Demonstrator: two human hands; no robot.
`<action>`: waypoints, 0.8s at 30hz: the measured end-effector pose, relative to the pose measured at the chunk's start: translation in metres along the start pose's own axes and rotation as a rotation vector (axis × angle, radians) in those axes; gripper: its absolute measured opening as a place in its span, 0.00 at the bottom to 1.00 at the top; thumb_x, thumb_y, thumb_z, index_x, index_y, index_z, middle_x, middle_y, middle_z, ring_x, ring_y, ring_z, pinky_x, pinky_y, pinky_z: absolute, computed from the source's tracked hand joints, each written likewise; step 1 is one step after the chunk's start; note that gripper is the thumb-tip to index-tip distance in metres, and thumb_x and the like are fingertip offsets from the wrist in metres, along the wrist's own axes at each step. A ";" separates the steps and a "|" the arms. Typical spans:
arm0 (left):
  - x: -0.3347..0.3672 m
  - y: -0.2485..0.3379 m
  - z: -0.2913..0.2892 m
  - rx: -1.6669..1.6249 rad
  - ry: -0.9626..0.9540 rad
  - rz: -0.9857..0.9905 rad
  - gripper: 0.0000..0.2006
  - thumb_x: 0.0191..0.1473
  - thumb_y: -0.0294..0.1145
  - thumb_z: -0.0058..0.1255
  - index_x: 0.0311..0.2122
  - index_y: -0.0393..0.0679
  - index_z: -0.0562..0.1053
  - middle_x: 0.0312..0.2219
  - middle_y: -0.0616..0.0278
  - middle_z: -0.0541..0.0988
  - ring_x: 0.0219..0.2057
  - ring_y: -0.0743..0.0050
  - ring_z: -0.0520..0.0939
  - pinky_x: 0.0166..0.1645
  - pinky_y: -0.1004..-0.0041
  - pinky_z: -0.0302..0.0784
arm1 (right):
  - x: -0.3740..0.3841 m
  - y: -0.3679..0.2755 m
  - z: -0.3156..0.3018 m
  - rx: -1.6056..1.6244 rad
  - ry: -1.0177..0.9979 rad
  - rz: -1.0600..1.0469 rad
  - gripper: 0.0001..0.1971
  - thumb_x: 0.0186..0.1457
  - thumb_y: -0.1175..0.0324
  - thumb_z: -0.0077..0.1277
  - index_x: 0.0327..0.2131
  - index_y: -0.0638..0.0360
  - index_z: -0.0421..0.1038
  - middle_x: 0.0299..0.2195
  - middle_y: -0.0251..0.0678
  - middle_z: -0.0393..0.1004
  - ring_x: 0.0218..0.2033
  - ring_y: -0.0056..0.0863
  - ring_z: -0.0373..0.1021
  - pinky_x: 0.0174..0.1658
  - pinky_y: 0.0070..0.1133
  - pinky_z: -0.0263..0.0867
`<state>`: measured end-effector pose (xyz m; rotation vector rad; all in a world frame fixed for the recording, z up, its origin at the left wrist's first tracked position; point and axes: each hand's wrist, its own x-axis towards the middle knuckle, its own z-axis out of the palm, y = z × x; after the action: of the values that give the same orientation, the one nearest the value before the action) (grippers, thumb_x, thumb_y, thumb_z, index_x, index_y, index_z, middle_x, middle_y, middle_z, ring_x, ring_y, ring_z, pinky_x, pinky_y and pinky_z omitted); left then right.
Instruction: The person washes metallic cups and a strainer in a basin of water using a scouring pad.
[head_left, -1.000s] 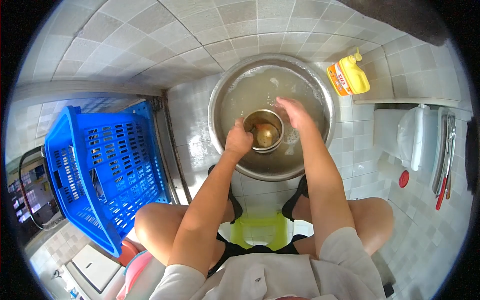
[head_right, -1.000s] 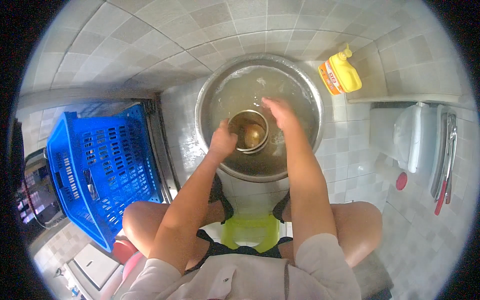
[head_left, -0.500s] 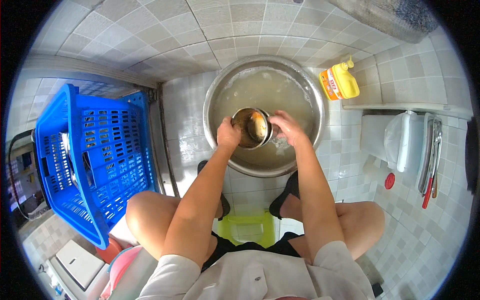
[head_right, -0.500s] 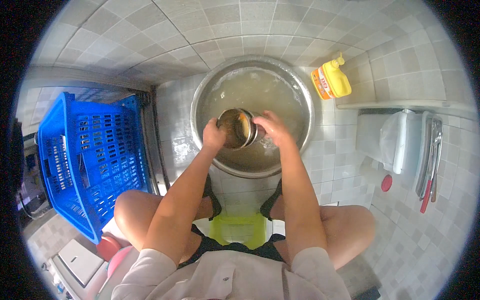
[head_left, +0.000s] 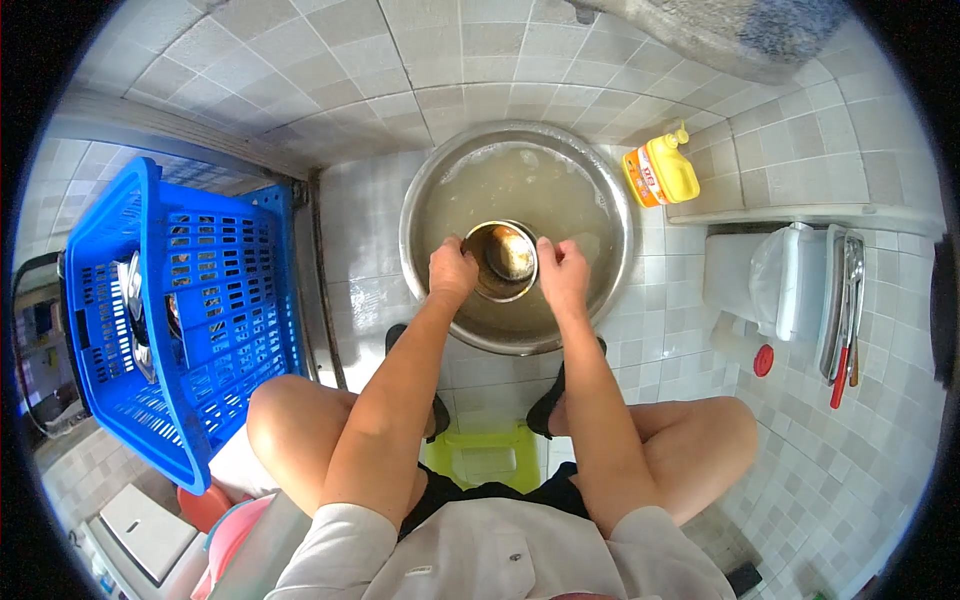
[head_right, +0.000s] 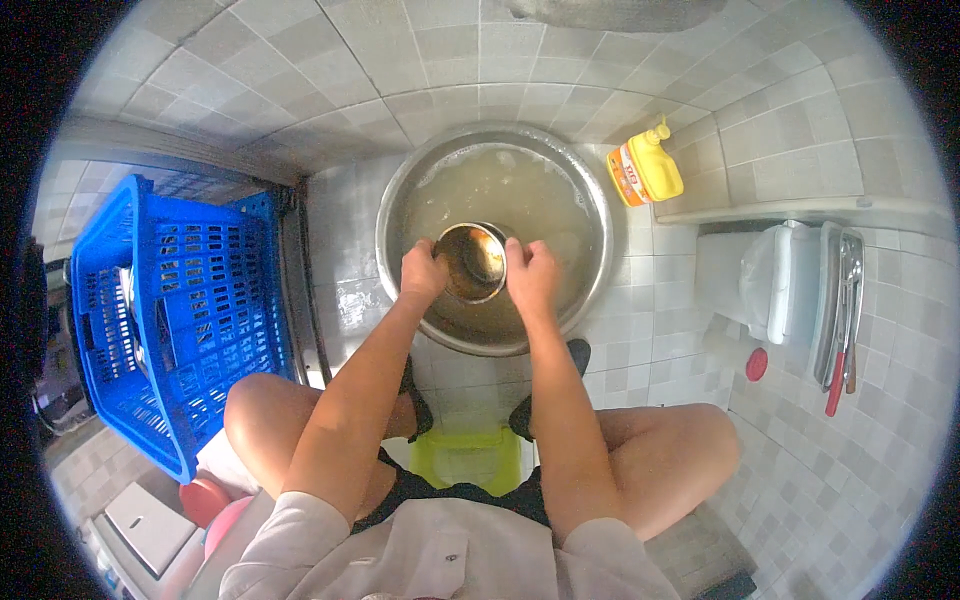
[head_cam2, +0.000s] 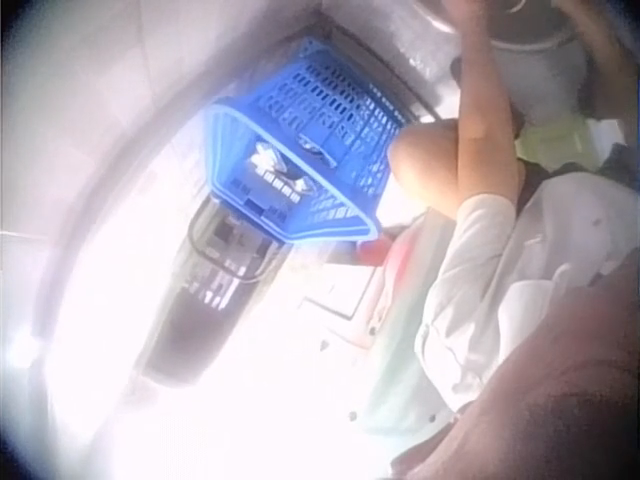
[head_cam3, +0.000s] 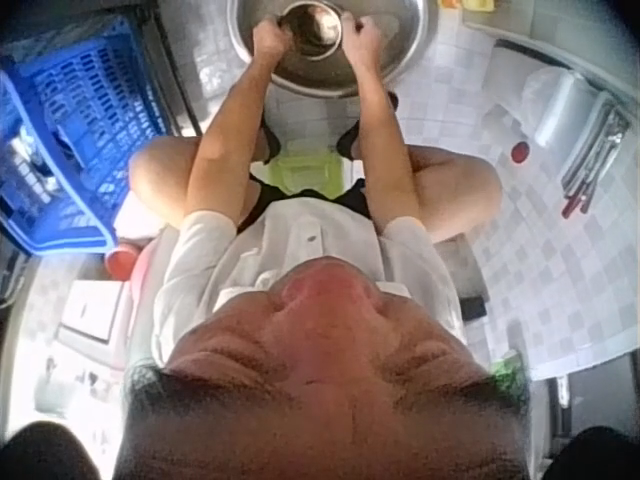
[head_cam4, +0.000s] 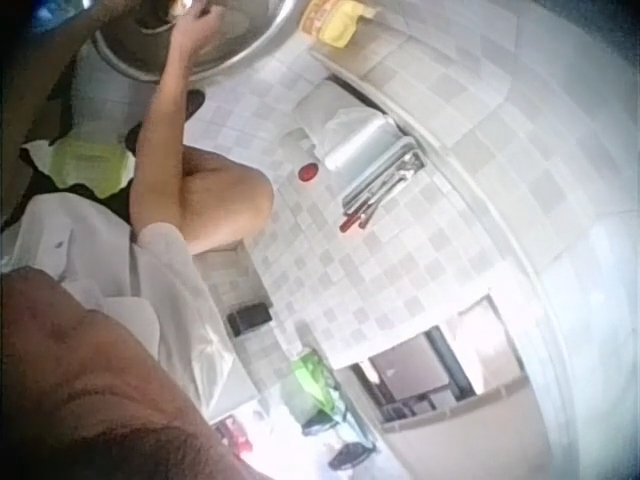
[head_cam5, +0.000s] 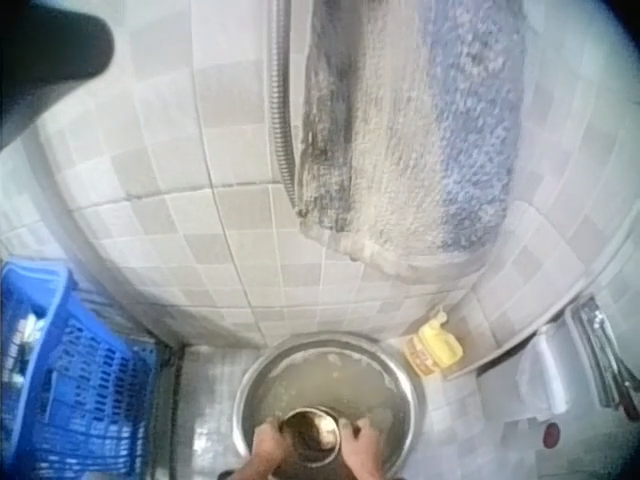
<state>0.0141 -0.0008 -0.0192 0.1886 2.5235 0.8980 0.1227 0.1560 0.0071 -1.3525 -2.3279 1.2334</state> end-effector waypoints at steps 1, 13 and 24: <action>-0.001 0.004 -0.002 0.032 -0.005 -0.006 0.11 0.52 0.28 0.53 0.40 0.35 0.75 0.35 0.37 0.80 0.42 0.38 0.81 0.49 0.53 0.76 | -0.008 -0.007 0.001 0.002 -0.039 -0.006 0.19 0.55 0.55 0.58 0.32 0.66 0.72 0.26 0.45 0.76 0.28 0.38 0.73 0.37 0.32 0.68; -0.028 0.036 -0.024 0.161 -0.024 -0.014 0.11 0.49 0.25 0.50 0.39 0.36 0.74 0.37 0.36 0.80 0.41 0.37 0.82 0.50 0.53 0.77 | -0.037 -0.013 -0.019 -0.207 -0.131 -0.120 0.12 0.49 0.73 0.51 0.38 0.68 0.72 0.35 0.58 0.77 0.40 0.58 0.73 0.45 0.41 0.69; -0.044 0.053 -0.035 0.037 -0.032 0.036 0.13 0.50 0.27 0.49 0.41 0.34 0.74 0.38 0.35 0.79 0.44 0.33 0.79 0.52 0.51 0.75 | -0.030 0.001 -0.031 -0.012 -0.167 -0.028 0.15 0.48 0.71 0.54 0.38 0.73 0.73 0.34 0.61 0.77 0.34 0.56 0.76 0.39 0.38 0.73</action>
<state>0.0363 0.0087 0.0548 0.2587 2.5159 0.8564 0.1565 0.1500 0.0337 -1.2611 -2.4588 1.3748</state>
